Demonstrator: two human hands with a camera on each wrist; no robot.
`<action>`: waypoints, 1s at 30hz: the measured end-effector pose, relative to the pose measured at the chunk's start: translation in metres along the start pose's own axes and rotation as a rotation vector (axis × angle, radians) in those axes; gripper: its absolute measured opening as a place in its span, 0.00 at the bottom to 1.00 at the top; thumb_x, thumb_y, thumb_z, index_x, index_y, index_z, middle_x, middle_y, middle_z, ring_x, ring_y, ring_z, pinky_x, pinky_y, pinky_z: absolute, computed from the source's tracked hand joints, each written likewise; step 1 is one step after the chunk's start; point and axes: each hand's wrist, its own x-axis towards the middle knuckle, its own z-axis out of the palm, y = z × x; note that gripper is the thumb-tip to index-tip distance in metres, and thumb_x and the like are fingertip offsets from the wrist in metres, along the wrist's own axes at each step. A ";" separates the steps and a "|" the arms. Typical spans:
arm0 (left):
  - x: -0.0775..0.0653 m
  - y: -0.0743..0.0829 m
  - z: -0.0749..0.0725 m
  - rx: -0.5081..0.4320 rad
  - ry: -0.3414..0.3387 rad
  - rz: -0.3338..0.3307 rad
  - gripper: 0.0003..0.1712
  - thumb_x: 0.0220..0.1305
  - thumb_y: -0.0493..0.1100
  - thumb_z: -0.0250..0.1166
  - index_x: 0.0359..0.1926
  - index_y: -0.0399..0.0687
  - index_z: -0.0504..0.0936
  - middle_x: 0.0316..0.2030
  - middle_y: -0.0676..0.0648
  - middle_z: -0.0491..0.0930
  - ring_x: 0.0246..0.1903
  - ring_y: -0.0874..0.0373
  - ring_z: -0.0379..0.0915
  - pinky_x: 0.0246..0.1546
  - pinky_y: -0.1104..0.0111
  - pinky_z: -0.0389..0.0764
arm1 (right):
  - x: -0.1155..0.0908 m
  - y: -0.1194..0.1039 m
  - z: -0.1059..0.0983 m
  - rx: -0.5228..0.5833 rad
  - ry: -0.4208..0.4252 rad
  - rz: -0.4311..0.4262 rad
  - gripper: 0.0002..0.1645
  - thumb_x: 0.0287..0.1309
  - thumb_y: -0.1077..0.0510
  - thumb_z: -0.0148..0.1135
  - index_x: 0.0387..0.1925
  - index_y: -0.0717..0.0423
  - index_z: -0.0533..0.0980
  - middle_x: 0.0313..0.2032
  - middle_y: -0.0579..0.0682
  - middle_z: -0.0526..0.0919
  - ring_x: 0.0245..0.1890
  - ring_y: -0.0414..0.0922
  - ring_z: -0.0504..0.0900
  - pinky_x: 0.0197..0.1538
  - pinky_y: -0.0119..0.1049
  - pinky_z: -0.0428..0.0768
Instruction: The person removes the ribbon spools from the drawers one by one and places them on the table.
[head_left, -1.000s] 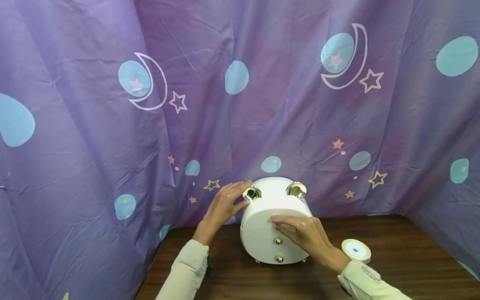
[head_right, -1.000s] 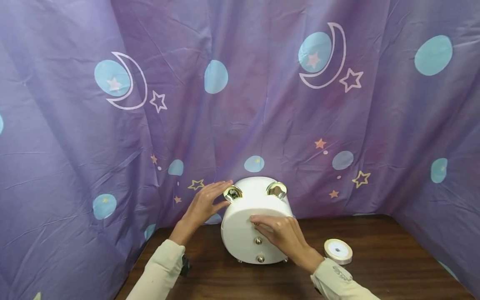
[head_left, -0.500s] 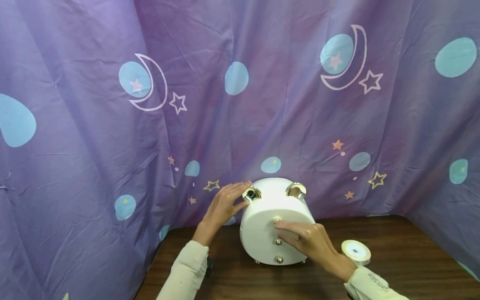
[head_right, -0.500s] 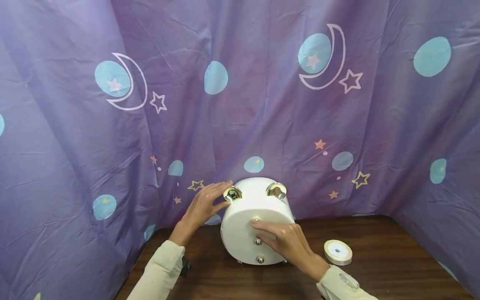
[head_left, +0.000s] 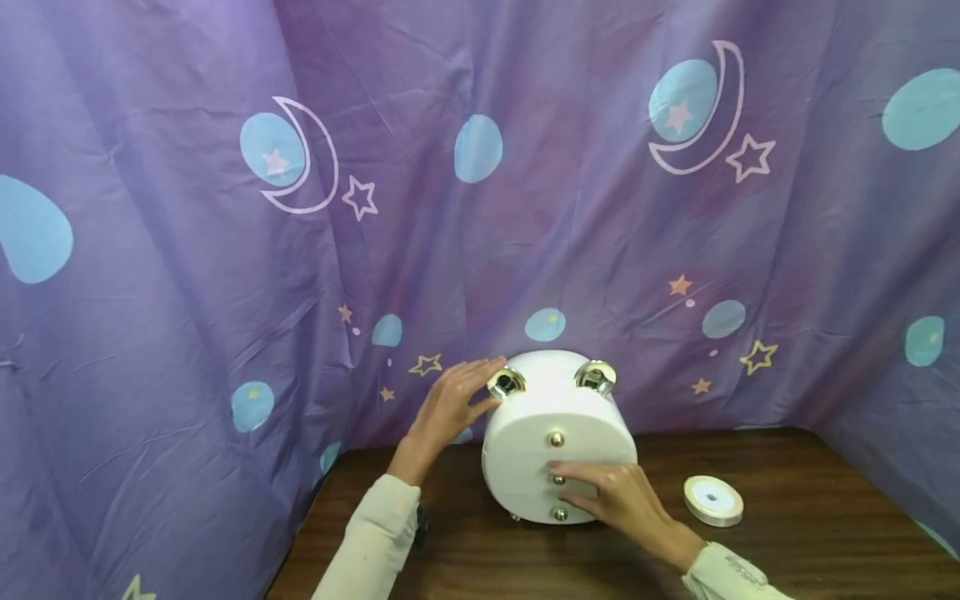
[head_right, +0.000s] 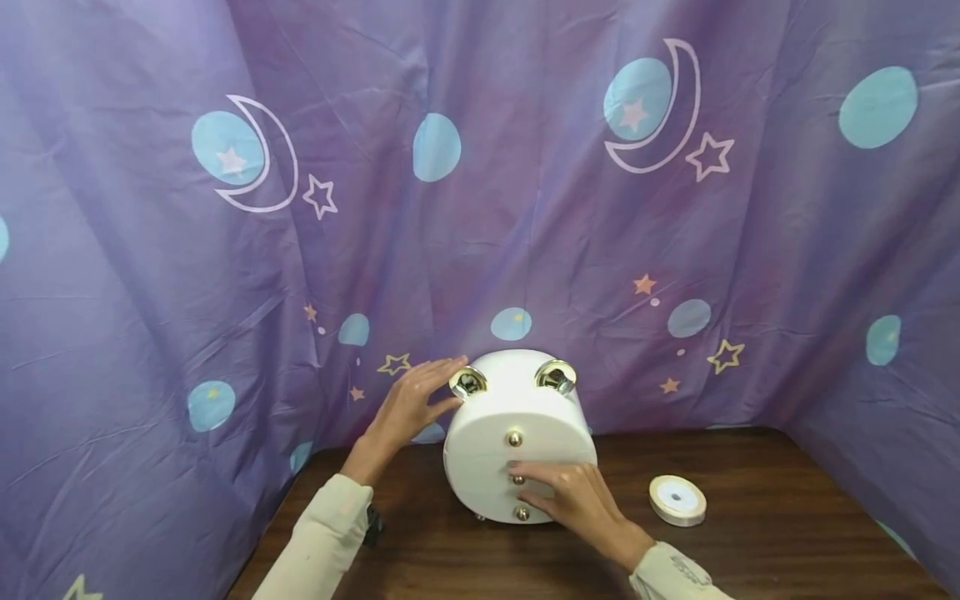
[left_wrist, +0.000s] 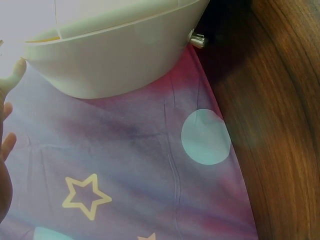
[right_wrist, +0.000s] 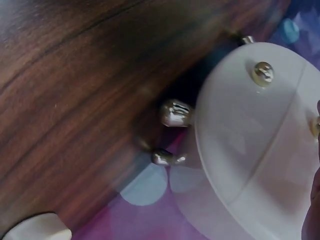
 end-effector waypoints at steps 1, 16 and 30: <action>0.001 0.000 0.000 -0.001 0.002 0.003 0.42 0.55 0.44 0.82 0.71 0.45 0.76 0.66 0.47 0.79 0.63 0.50 0.78 0.70 0.56 0.74 | -0.001 0.001 0.002 0.003 0.002 -0.006 0.33 0.35 0.57 0.88 0.50 0.44 0.88 0.47 0.38 0.91 0.41 0.37 0.90 0.45 0.31 0.87; 0.001 0.002 0.000 -0.007 -0.006 -0.014 0.43 0.55 0.44 0.82 0.71 0.46 0.76 0.66 0.48 0.78 0.63 0.52 0.78 0.71 0.58 0.72 | -0.003 0.006 0.012 -0.012 0.028 -0.063 0.26 0.41 0.63 0.82 0.46 0.44 0.89 0.46 0.37 0.91 0.40 0.36 0.90 0.43 0.30 0.88; 0.001 0.002 -0.001 -0.009 -0.004 -0.016 0.41 0.56 0.44 0.81 0.71 0.46 0.77 0.66 0.48 0.79 0.63 0.52 0.78 0.70 0.57 0.73 | -0.004 -0.009 0.003 -0.013 0.046 -0.099 0.13 0.60 0.53 0.74 0.48 0.40 0.89 0.44 0.35 0.91 0.38 0.34 0.90 0.39 0.28 0.87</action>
